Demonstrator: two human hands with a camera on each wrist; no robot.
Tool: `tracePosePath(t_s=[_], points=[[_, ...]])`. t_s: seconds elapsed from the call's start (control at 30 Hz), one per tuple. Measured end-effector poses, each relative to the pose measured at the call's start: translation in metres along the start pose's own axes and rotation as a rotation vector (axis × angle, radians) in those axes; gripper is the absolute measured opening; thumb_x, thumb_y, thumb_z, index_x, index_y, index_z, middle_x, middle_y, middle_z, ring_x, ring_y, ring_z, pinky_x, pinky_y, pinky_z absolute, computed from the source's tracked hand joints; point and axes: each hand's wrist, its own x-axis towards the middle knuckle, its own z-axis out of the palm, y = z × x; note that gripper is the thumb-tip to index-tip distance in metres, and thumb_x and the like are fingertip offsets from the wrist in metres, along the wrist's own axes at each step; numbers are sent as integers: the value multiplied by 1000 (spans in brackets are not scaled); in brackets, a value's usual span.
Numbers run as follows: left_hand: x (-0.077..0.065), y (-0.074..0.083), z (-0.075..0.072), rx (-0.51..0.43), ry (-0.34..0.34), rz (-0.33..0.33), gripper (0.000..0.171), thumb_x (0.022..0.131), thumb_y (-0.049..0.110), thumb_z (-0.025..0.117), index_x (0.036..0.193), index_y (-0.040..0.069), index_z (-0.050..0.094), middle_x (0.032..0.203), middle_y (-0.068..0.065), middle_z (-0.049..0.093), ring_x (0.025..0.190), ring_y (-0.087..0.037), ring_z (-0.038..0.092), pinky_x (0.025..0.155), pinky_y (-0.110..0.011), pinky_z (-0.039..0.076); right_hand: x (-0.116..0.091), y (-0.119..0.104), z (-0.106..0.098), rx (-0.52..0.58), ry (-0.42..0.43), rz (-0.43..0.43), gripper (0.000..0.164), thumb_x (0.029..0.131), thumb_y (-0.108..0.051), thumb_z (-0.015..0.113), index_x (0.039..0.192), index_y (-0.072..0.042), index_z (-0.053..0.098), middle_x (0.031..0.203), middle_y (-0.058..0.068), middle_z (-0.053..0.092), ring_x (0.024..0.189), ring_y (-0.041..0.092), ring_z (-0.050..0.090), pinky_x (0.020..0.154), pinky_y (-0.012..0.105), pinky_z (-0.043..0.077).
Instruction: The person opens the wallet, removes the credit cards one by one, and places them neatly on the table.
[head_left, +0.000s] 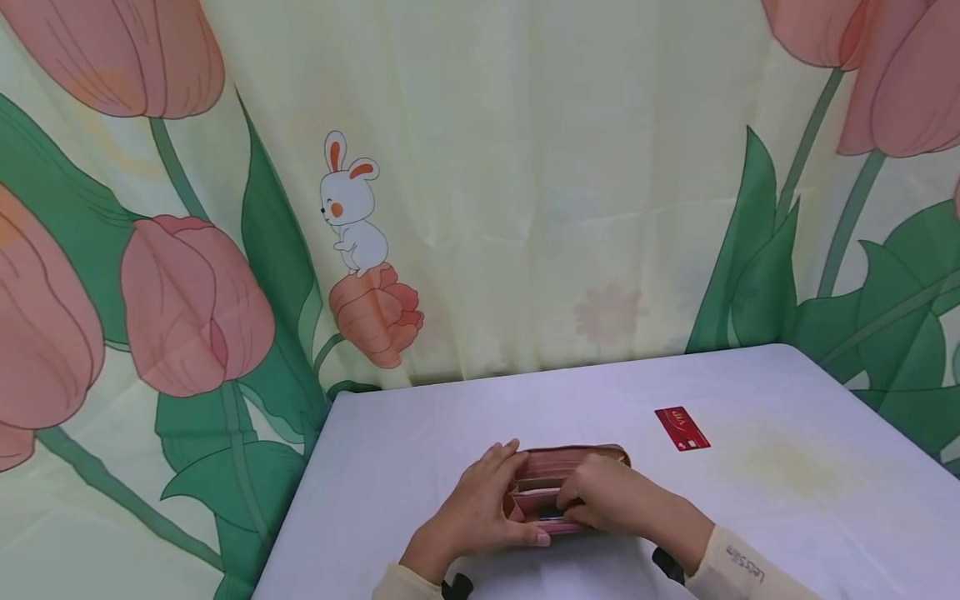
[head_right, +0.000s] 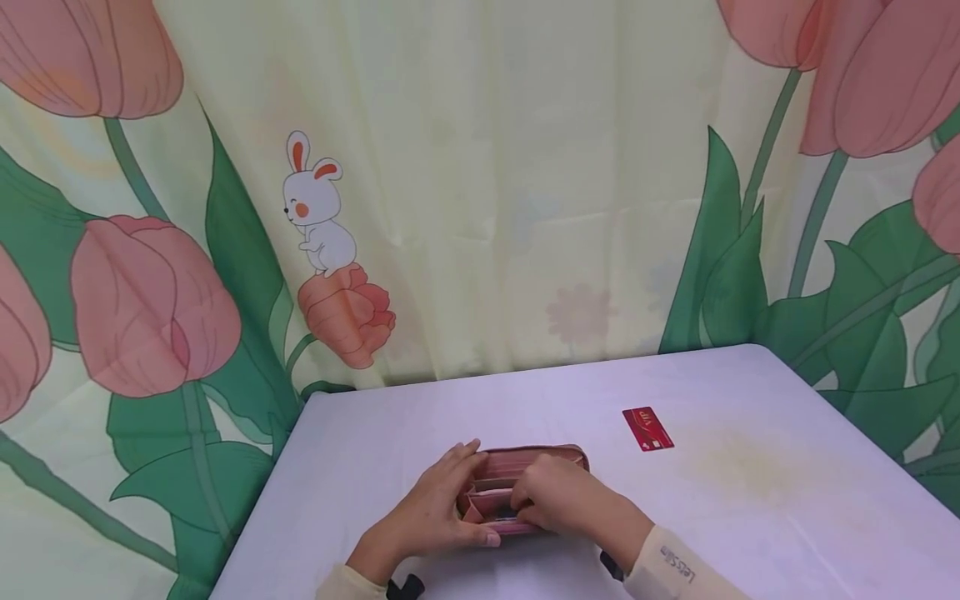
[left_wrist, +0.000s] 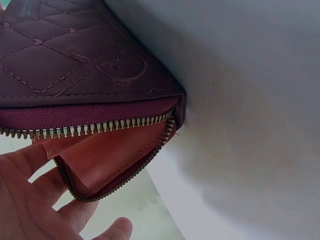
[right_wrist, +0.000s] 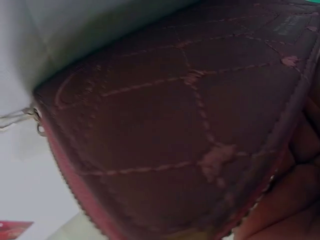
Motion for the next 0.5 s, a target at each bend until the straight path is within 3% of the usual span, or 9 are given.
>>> tracePosePath(t_s=[0.3,0.5], points=[[-1,1,0,25,5,6,108,76,72,80,161,18,40,170,-2,30,157,-34,26,121,-61,30,5,-3,4,-81,-55,56,12,88,-15,82,77,-18,78,63,-17,57,57,2,44,56,22,41],[-1,1,0,53,27,34,109,75,75,79,160,17,41,169,-5,32,156,-36,29,119,-62,33,7,-3,10,-102,-77,103,14,89,-14,80,77,-17,75,63,-15,55,58,4,44,59,23,41]])
